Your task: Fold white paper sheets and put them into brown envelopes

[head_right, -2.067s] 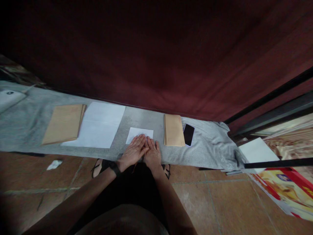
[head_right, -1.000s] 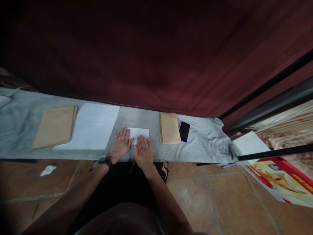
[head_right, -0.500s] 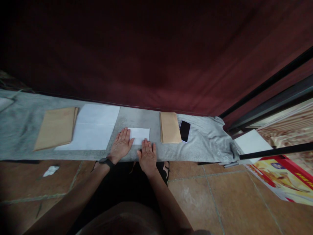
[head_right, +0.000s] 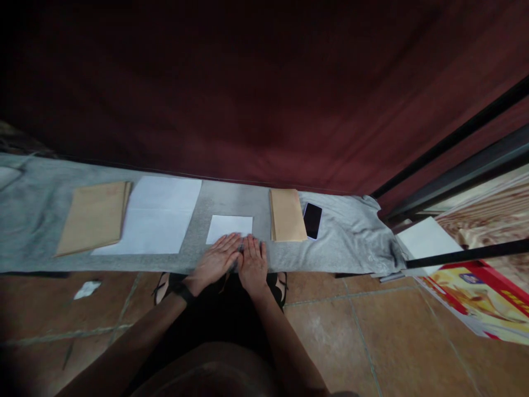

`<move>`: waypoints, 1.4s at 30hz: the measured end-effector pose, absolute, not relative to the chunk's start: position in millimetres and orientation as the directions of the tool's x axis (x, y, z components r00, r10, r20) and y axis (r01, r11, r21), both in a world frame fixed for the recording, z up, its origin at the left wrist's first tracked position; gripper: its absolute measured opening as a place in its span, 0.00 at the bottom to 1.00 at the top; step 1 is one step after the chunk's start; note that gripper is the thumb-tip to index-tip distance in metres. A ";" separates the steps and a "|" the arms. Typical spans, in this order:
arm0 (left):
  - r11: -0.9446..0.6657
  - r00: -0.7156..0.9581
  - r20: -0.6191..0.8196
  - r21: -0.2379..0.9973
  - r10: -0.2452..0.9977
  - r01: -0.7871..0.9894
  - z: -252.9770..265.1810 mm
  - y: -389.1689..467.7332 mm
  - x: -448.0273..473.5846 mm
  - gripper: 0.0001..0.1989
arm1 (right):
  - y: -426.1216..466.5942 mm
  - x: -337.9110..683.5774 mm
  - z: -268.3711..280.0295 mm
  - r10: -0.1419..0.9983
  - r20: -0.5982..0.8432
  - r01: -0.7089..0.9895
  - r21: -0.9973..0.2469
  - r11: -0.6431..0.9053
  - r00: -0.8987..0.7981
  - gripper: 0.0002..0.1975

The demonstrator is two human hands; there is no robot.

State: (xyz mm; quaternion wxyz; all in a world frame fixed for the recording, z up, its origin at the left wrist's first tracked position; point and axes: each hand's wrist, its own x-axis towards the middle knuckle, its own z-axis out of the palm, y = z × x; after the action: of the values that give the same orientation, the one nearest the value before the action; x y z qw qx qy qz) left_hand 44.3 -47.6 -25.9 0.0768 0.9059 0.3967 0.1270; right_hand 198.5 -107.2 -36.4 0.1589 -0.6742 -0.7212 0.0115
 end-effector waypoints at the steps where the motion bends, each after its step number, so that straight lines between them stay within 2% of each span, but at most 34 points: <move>1: -0.663 0.642 0.167 0.234 0.748 0.711 -26.7 -49.2 45.8 0.28 | -107.0 198.6 -36.7 0.977 0.210 0.970 -0.227 0.091 -0.042 0.26; 11: -0.433 0.392 0.211 0.208 0.895 0.877 -33.1 -49.1 22.7 0.32 | -105.1 198.5 -33.1 0.974 0.226 0.964 -0.255 0.077 -0.018 0.25; 14: -0.441 0.401 0.212 0.196 0.891 0.876 -34.5 -49.7 20.0 0.32 | -94.9 194.9 -26.2 0.972 0.233 0.953 -0.288 0.098 -0.030 0.24; 20: -0.461 0.428 0.191 0.181 0.883 0.869 -33.8 -48.6 19.0 0.30 | -66.5 178.0 -24.0 0.954 0.164 0.905 -0.308 0.293 -0.252 0.24; 23: -0.453 0.422 0.187 0.179 0.887 0.873 -32.8 -48.6 19.2 0.30 | -57.1 178.7 -30.3 0.960 0.143 0.915 -0.294 0.275 -0.242 0.25; 29: -0.443 0.399 0.228 0.193 0.888 0.875 -35.2 -49.4 21.1 0.31 | -43.0 204.3 -39.4 0.966 0.205 0.945 -0.255 0.207 -0.156 0.26; 36: -0.421 0.385 0.207 0.174 0.899 0.890 -28.1 -47.6 25.0 0.30 | -38.8 215.3 -41.4 0.966 0.237 0.957 -0.242 0.163 -0.104 0.27; 42: -0.537 0.521 0.137 0.285 0.842 0.794 -22.4 -31.3 64.9 0.30 | -40.3 215.2 -37.0 0.979 0.169 0.961 -0.232 0.149 -0.111 0.26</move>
State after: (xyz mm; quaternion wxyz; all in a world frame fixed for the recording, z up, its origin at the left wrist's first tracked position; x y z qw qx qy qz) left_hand 64.9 -31.3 -22.4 0.0935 0.8671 0.4718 0.1301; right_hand 215.2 -40.3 -37.0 0.1417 -0.6514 -0.7447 0.0321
